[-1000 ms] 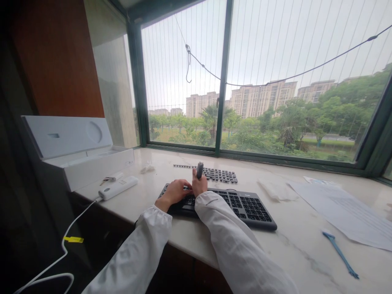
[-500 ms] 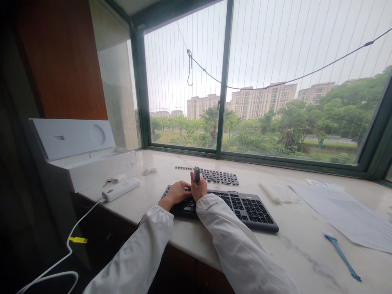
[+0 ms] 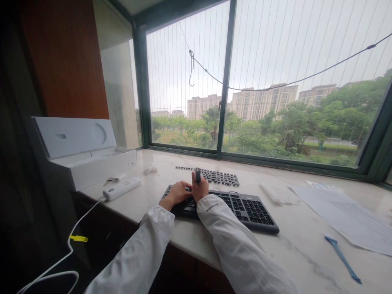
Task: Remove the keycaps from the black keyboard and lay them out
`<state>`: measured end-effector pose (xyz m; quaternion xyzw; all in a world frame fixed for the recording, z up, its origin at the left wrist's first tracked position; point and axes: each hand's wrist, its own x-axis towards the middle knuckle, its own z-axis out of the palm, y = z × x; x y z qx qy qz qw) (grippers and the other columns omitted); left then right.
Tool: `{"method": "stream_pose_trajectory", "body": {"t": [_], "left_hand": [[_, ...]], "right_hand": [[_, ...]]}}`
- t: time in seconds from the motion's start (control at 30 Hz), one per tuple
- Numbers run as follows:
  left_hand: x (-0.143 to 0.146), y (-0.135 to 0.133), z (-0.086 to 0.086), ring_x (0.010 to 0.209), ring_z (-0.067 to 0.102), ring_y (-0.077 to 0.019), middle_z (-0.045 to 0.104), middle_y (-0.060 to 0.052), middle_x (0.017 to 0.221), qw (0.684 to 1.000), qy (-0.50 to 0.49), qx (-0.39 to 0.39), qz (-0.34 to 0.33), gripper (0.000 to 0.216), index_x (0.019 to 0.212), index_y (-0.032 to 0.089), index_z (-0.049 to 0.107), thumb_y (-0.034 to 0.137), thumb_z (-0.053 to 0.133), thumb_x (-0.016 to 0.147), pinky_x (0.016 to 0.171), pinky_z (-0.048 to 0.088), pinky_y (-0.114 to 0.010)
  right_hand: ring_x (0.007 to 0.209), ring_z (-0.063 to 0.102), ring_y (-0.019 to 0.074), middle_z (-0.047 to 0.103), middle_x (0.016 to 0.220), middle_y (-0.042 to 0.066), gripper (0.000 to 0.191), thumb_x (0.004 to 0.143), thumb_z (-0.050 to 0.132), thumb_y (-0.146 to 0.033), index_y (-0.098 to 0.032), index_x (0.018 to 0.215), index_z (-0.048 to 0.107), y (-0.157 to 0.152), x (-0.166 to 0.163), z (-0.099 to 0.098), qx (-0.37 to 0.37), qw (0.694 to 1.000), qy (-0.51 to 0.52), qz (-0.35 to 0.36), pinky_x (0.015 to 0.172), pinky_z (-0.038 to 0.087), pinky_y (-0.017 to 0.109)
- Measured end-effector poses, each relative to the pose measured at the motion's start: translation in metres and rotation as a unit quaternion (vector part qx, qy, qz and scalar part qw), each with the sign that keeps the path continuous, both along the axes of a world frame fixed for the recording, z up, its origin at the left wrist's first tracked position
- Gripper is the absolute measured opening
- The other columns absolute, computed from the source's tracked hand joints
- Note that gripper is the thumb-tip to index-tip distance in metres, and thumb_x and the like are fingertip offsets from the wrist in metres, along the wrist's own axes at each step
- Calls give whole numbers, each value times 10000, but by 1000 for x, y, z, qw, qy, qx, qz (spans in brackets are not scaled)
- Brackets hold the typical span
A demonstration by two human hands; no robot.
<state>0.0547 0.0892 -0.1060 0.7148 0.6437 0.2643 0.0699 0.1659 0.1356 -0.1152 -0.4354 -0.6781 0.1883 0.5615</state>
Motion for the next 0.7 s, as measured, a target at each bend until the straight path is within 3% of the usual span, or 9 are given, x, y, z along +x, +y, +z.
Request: {"method": "stream_pose_trajectory", "body": {"t": [0.7], "left_hand": [[0, -1, 1, 807, 642, -176, 716, -3, 854, 1000, 2, 7, -4, 308, 899, 304, 720, 506, 585, 708, 669, 431, -220]], "right_hand": [[515, 422, 157, 470, 513, 17, 520, 828, 303, -631, -220, 516, 375, 0, 0, -1, 2, 1000, -9, -24, 516, 308, 281]]}}
